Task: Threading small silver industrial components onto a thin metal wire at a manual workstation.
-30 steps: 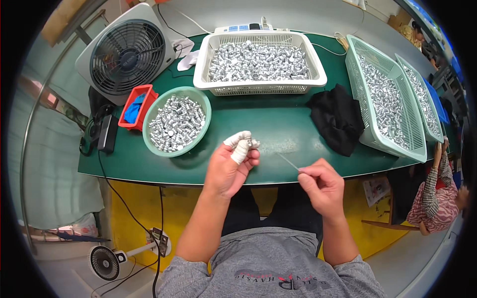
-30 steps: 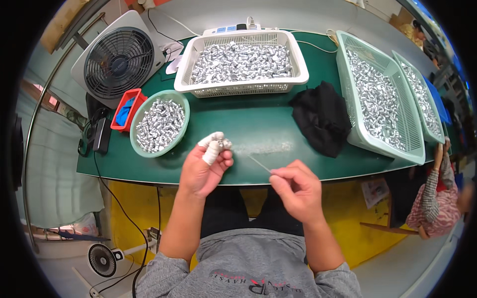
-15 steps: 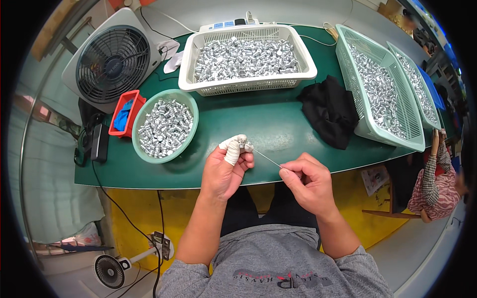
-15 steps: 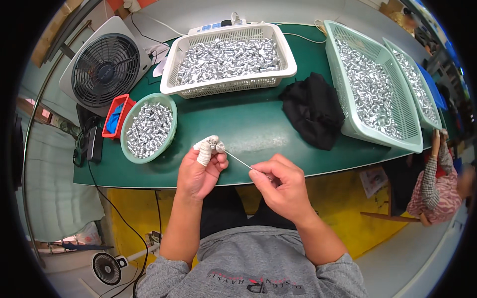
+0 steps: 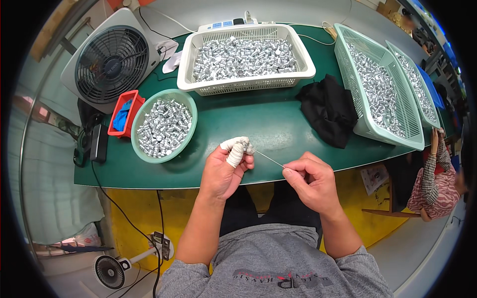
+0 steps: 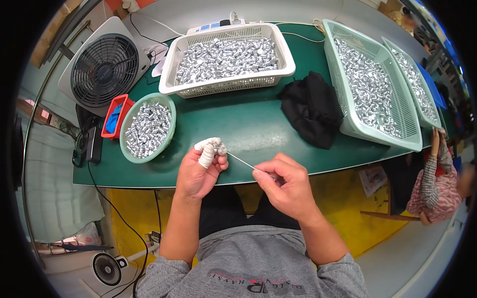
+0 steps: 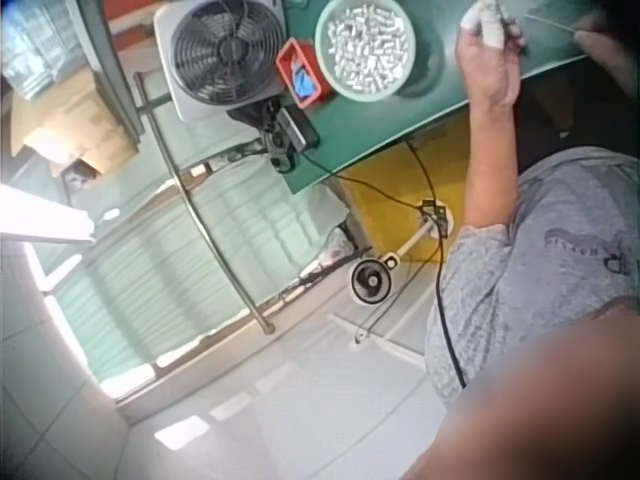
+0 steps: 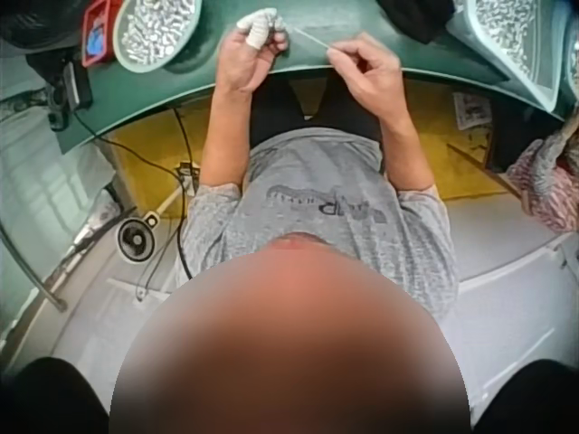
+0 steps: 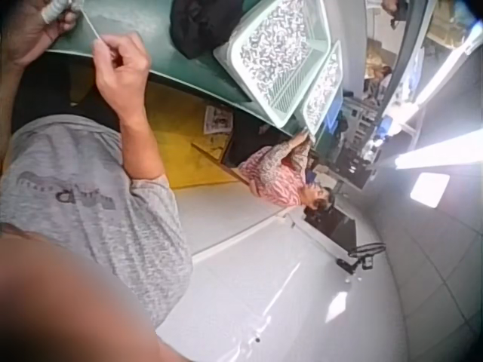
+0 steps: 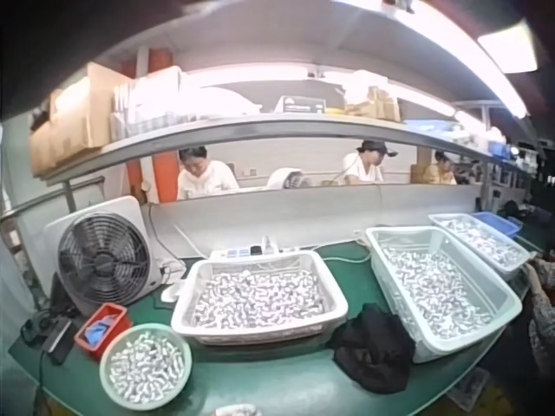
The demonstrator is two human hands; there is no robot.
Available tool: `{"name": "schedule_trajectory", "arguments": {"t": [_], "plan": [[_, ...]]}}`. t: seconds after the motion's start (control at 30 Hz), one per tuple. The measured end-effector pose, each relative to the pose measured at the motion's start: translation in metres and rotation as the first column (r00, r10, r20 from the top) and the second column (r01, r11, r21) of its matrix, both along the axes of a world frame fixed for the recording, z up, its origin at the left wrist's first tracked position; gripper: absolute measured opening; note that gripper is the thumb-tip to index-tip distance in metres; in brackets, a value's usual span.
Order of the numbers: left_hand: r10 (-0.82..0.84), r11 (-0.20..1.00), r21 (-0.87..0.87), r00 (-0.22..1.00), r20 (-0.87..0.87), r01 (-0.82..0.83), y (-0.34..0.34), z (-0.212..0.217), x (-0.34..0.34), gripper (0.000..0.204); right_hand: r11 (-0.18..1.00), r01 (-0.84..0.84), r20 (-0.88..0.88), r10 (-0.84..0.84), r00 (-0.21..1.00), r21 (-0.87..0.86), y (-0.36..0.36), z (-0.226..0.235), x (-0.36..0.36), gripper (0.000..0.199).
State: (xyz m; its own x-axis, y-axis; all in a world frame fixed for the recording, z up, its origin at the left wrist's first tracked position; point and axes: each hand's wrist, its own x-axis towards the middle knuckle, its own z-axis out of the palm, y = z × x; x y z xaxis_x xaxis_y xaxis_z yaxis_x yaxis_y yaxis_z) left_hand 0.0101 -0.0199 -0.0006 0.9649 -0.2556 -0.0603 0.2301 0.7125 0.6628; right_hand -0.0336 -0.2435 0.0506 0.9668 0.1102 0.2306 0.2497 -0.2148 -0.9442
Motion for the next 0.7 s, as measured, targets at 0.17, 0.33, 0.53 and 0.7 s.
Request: {"name": "schedule_trajectory", "arguments": {"t": [0.17, 0.33, 0.53, 0.7], "plan": [[-0.004, 0.998, 0.063, 1.000, -0.016, 0.005, -0.002, 0.007, -0.001, 0.018, 0.999, -0.006, 0.015, 0.006, 1.000, -0.034, -0.004, 0.004, 0.001, 0.004], [-0.066, 0.988, 0.138, 0.998, 0.012, 0.063, 0.001, 0.010, -0.001, 0.015, 0.997, -0.045, 0.045, 0.048, 0.998, -0.068, -0.006, 0.009, 0.003, 0.004], [-0.231, 0.972, 0.047, 0.973, 0.017, 0.230, 0.012, 0.000, 0.005, 0.013, 0.952, 0.089, 0.439, 0.052, 0.897, -0.294, 0.006, 0.000, 0.008, 0.003], [-0.065, 0.973, 0.223, 0.998, 0.013, 0.061, -0.009, 0.014, -0.002, 0.010, 0.996, -0.038, 0.204, 0.054, 0.977, -0.085, 0.002, -0.018, 0.010, 0.004]]}}
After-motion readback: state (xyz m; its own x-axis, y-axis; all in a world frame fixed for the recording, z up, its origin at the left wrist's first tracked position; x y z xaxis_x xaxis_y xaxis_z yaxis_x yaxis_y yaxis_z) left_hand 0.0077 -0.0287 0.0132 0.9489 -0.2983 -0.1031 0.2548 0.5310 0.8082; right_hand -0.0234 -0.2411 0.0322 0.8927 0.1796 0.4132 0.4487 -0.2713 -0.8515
